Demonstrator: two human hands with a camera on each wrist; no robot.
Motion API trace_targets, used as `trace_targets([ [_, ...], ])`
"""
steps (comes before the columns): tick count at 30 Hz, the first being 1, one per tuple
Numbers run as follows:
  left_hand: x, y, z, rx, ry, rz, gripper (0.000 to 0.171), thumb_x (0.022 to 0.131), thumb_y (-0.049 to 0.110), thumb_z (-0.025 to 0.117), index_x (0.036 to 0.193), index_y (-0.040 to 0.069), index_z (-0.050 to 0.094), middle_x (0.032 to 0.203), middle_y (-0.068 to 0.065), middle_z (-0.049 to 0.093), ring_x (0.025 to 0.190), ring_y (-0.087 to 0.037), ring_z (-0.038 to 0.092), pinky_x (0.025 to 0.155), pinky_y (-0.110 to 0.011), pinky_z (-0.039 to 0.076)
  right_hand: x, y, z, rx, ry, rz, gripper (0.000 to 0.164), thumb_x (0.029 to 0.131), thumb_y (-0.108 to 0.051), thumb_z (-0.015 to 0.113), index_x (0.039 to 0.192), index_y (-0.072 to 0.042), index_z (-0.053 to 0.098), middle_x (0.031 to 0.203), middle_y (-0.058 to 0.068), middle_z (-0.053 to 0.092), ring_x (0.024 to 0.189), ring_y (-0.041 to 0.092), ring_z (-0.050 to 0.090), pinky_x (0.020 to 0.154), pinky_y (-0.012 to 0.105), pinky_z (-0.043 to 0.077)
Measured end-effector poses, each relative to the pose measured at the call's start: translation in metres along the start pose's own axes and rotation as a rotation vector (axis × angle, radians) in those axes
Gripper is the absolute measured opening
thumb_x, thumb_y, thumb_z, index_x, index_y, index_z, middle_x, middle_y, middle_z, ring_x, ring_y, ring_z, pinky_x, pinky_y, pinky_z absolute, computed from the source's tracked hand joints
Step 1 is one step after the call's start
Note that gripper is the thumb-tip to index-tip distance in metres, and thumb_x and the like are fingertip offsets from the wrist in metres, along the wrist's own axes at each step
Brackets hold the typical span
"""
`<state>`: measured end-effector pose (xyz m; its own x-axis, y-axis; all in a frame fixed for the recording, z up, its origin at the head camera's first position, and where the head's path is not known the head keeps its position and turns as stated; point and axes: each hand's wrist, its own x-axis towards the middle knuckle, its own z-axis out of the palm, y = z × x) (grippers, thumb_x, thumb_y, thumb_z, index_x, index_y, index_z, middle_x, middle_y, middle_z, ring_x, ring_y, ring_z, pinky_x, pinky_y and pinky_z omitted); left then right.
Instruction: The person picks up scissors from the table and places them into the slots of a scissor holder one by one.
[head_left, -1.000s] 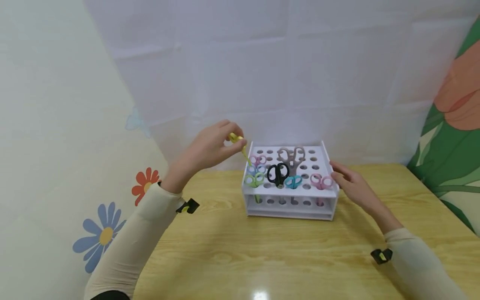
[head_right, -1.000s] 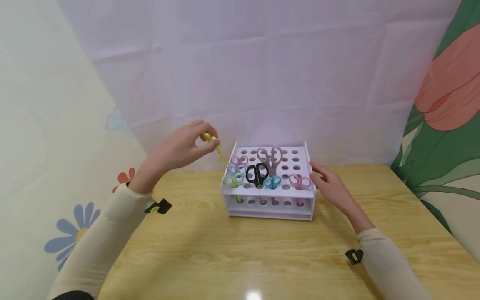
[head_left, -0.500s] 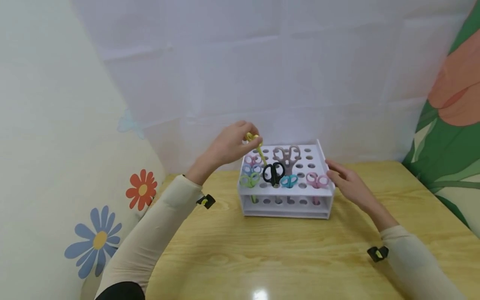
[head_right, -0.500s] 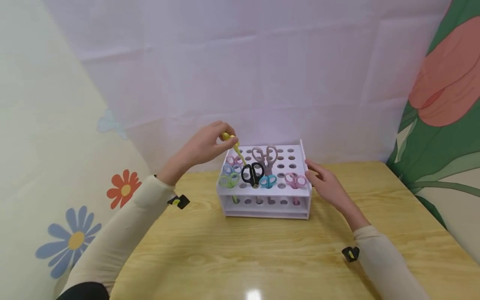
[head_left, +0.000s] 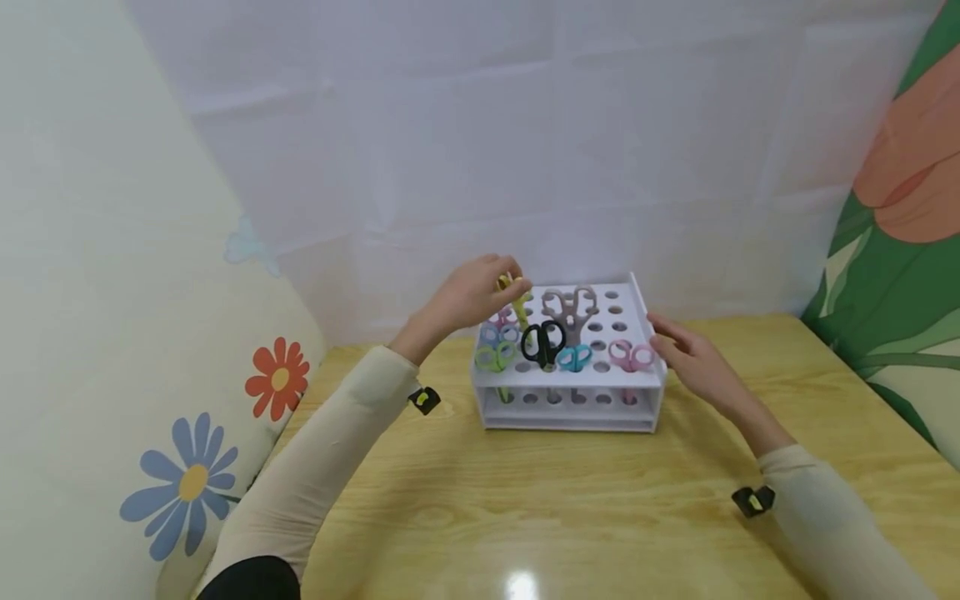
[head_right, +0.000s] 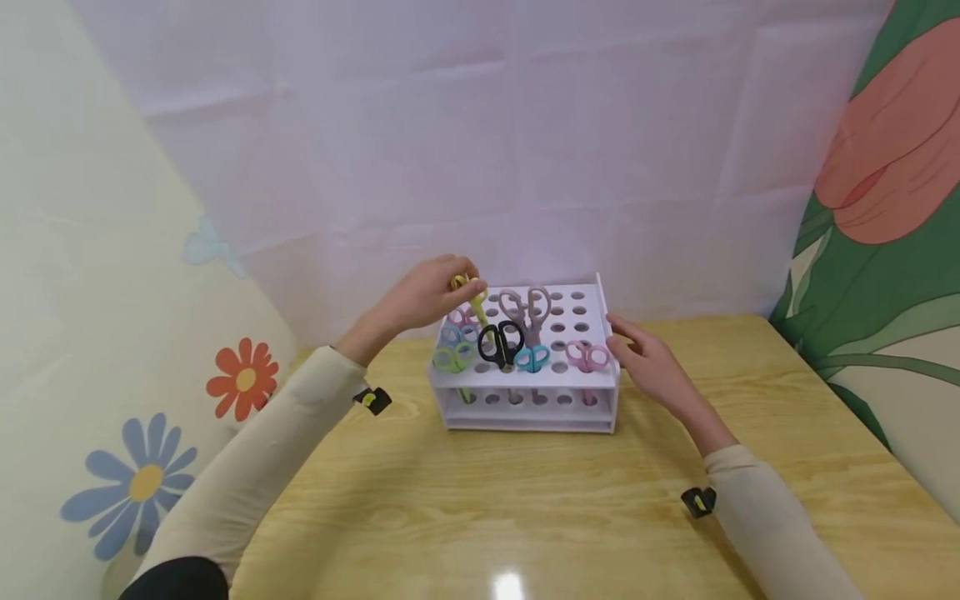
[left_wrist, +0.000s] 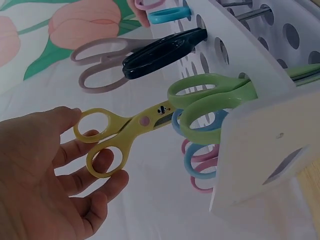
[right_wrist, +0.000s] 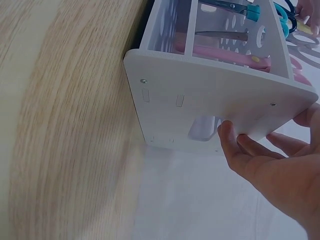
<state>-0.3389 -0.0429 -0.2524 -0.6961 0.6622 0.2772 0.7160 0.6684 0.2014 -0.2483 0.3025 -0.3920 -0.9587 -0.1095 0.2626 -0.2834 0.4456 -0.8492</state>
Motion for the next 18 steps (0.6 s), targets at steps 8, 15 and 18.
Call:
trace_targets([
  [8,-0.001,0.005,-0.005,0.037,-0.039,-0.052,0.038,0.107,0.049,0.048,0.119,0.017,0.064,0.115,-0.002,0.062,0.091,-0.016,0.057,0.078,-0.036,0.05,-0.001,0.0,0.005,0.005,-0.006,-0.006,0.059,0.11,-0.038,0.046,0.16,-0.011,0.032,0.16,0.02,0.033,0.136,0.042,0.045,0.103,0.055,0.043],
  [15,-0.003,0.007,-0.005,0.08,-0.093,-0.068,0.035,0.107,0.047,0.049,0.116,0.018,0.065,0.109,-0.001,0.063,0.09,-0.017,0.058,0.076,-0.037,0.05,0.002,-0.002,0.004,0.004,-0.011,-0.005,0.058,0.11,-0.036,0.045,0.161,-0.01,0.03,0.16,0.022,0.03,0.138,0.045,0.04,0.104,0.058,0.041],
  [18,0.002,0.004,0.003,0.097,-0.132,-0.053,0.035,0.106,0.047,0.049,0.117,0.018,0.066,0.107,-0.001,0.065,0.09,-0.016,0.059,0.079,-0.038,0.051,0.002,-0.001,0.003,0.001,-0.01,0.002,0.059,0.11,-0.036,0.045,0.161,-0.01,0.03,0.16,0.022,0.031,0.138,0.044,0.041,0.104,0.057,0.042],
])
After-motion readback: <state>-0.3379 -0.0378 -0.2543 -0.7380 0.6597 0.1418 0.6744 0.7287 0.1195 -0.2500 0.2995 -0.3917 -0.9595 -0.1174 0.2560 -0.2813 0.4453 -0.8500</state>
